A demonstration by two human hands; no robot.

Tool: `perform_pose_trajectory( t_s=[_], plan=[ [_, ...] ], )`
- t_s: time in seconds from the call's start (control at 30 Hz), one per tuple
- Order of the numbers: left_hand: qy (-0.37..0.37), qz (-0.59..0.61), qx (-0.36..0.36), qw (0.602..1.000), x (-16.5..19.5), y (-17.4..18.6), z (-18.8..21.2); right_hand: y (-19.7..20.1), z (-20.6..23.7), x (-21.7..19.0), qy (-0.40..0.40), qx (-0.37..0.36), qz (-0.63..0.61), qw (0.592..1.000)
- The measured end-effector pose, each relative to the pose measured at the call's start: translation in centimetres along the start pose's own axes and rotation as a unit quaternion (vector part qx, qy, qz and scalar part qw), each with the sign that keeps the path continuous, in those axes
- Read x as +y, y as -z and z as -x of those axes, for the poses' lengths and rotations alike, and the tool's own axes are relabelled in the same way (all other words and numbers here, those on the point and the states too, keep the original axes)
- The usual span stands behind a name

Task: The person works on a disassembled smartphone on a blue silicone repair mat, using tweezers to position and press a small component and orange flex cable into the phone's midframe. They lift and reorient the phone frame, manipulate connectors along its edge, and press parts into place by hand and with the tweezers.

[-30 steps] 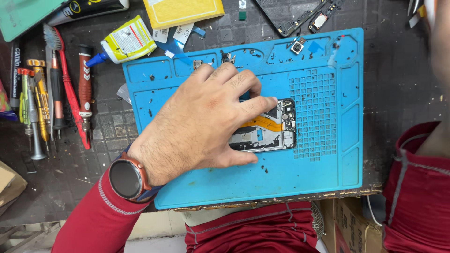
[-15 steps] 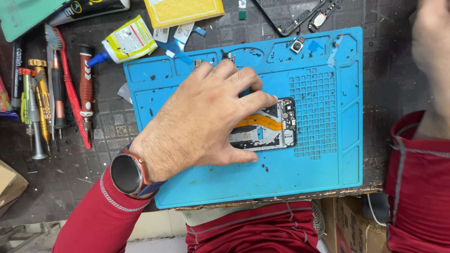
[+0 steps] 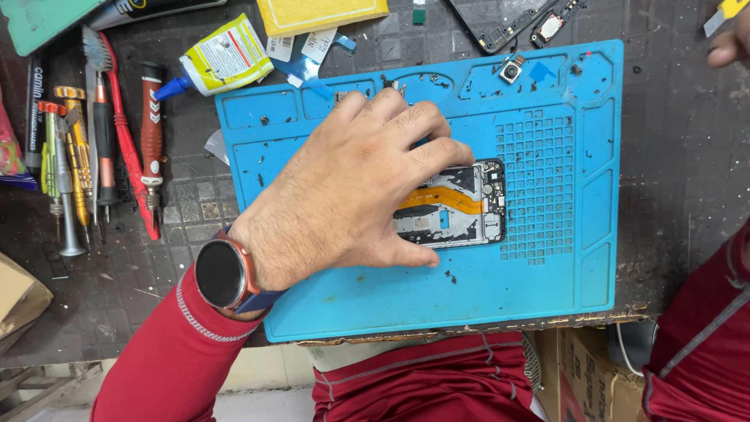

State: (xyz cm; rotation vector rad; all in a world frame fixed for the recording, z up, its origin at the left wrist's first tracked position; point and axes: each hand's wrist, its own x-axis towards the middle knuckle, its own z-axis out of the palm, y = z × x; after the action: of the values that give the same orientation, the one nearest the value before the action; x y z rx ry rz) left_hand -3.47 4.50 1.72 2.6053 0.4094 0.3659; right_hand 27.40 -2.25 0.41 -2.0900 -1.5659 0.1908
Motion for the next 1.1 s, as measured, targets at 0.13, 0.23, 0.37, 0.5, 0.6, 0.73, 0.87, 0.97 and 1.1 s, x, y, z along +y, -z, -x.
perform_pose_trajectory(
  t_s=[0.13, 0.23, 0.37, 0.5, 0.6, 0.73, 0.87, 0.97, 1.1],
  plan=[
    [0.002, 0.01, 0.003, 1.0, -0.3, -0.2, 0.1, 1.1, 3.8, -2.0, -0.014, 0.003, -0.115, 0.993],
    [0.003, 0.023, 0.006, 1.0, -0.4, -0.4, 0.1, 2.1, 7.1, -3.7, -0.037, 0.005, -0.207, 0.978],
    [-0.002, 0.04, 0.015, 0.999, -0.5, -0.3, 0.1, 2.1, 10.6, -6.2, -0.049, 0.008, -0.292, 0.955],
    [0.006, 0.042, 0.008, 0.999, -0.5, -0.2, 0.2, 1.5, 12.6, -8.5, -0.055, 0.012, -0.271, 0.961],
    [0.008, 0.043, 0.005, 0.999, -0.5, -0.2, 0.1, 0.9, 12.9, -9.3, -0.072, 0.012, -0.2, 0.977],
    [0.012, 0.047, 0.001, 0.999, -0.4, -0.1, 0.0, -0.1, 12.2, -9.5, -0.077, 0.003, -0.248, 0.966],
    [0.004, 0.042, 0.015, 0.999, -0.4, -0.1, 0.0, -0.4, 11.9, -9.7, -0.074, -0.015, -0.245, 0.967],
    [0.01, 0.042, 0.007, 0.999, -0.5, -0.2, 0.0, -0.5, 11.8, -9.7, -0.076, -0.024, -0.242, 0.967],
    [0.01, 0.043, 0.009, 0.999, -0.4, -0.3, 0.0, -0.5, 11.7, -9.7, -0.071, -0.029, -0.236, 0.969]
  ],
)
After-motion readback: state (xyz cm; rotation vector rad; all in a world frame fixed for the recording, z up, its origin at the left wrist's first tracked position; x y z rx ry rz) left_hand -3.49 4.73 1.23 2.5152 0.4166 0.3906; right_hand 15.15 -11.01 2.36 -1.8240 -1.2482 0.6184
